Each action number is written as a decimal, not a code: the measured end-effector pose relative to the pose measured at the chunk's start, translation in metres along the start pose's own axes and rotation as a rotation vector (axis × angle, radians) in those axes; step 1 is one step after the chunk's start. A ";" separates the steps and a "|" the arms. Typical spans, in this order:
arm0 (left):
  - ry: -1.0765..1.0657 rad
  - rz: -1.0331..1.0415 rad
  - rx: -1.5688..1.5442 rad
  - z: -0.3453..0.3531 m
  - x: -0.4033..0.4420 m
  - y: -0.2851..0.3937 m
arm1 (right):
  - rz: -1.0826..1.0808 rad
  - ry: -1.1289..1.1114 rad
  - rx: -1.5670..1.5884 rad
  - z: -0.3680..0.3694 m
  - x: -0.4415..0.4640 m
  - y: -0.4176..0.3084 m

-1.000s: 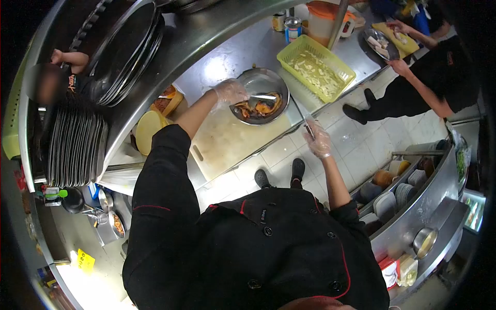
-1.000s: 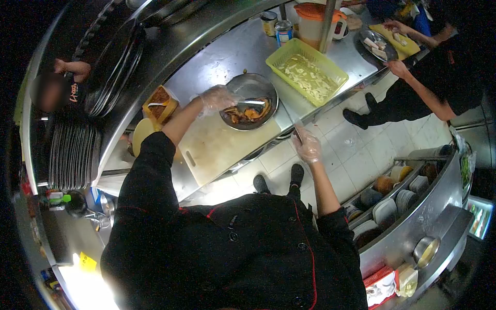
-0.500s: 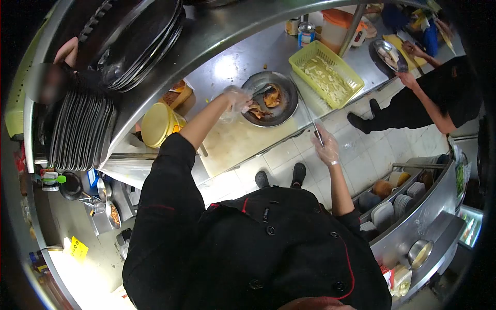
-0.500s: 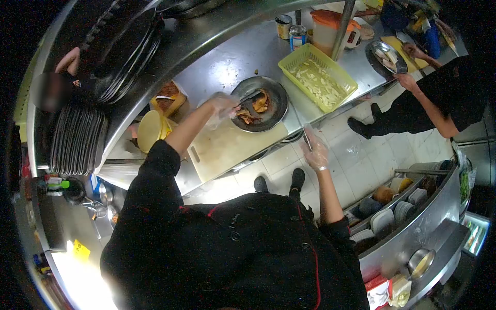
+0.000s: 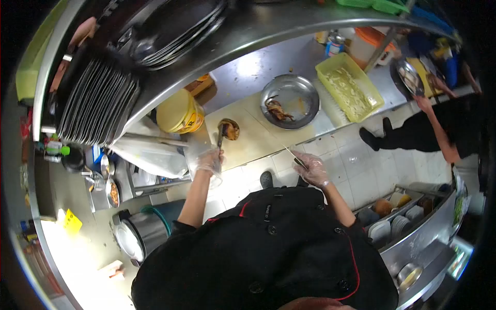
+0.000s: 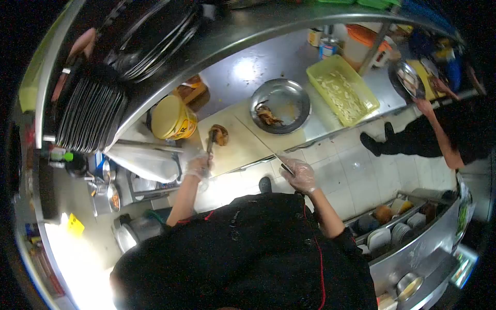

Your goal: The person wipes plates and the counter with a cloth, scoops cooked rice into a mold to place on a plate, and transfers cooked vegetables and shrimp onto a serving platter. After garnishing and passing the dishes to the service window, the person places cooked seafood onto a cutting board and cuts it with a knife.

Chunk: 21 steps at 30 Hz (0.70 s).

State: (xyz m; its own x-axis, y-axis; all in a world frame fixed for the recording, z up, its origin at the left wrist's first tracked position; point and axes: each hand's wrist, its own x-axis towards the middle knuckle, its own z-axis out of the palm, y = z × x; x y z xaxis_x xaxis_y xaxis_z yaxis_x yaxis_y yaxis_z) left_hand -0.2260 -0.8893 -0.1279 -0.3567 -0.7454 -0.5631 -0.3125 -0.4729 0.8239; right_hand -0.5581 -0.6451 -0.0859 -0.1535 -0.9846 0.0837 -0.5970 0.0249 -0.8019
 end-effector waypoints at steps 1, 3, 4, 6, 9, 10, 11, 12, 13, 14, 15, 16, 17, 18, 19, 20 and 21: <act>0.055 0.012 0.016 0.008 -0.006 -0.015 | -0.026 0.015 -0.068 0.014 0.005 0.013; 0.147 -0.045 -0.121 0.032 -0.011 -0.039 | -0.079 0.045 -0.203 0.033 0.012 0.039; 0.193 -0.105 -0.273 0.045 -0.010 -0.049 | -0.039 0.084 -0.365 0.031 0.019 0.034; 0.232 -0.216 -0.660 0.076 -0.007 -0.057 | 0.133 0.016 -0.497 0.022 0.041 0.011; 0.253 -0.173 -0.826 0.113 -0.019 -0.049 | 0.063 0.107 -0.747 0.030 0.072 0.031; 0.237 -0.169 -0.863 0.120 -0.022 -0.045 | 0.010 0.163 -0.789 0.036 0.082 0.039; 0.220 -0.161 -0.900 0.126 -0.028 -0.034 | -0.045 0.221 -0.830 0.037 0.093 0.038; 0.246 -0.172 -0.857 0.131 -0.034 -0.024 | -0.084 0.217 -0.842 0.038 0.101 0.036; 0.219 -0.175 -0.892 0.133 -0.037 -0.018 | -0.128 0.214 -0.854 0.038 0.113 0.021; 0.193 -0.174 -0.925 0.134 -0.039 -0.016 | -0.173 0.214 -0.863 0.040 0.123 0.011; 0.165 -0.170 -0.955 0.133 -0.040 -0.012 | -0.225 0.111 -0.790 0.051 0.132 0.019; 0.179 -0.192 -0.892 0.131 -0.039 -0.008 | -0.273 0.011 -0.717 0.071 0.140 0.034; 0.193 -0.217 -0.826 0.130 -0.039 -0.006 | -0.317 -0.089 -0.642 0.087 0.144 0.046; 0.205 -0.238 -0.758 0.128 -0.038 -0.003 | -0.233 -0.023 -0.571 0.100 0.145 0.047; 0.198 -0.229 -0.731 0.127 -0.038 -0.003 | -0.152 0.042 -0.497 0.115 0.147 0.043; 0.196 -0.218 -0.706 0.126 -0.041 -0.005 | -0.076 0.104 -0.419 0.124 0.150 0.039; 0.198 -0.206 -0.681 0.124 -0.044 -0.008 | -0.007 -0.013 -0.355 0.128 0.154 0.036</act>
State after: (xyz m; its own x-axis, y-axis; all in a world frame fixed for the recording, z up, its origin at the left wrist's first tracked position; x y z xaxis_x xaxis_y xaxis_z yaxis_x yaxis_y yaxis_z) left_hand -0.3172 -0.7944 -0.1178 -0.1638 -0.6507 -0.7415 0.2830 -0.7510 0.5965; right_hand -0.5029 -0.8184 -0.1779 -0.1403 -0.9870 0.0790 -0.8346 0.0749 -0.5457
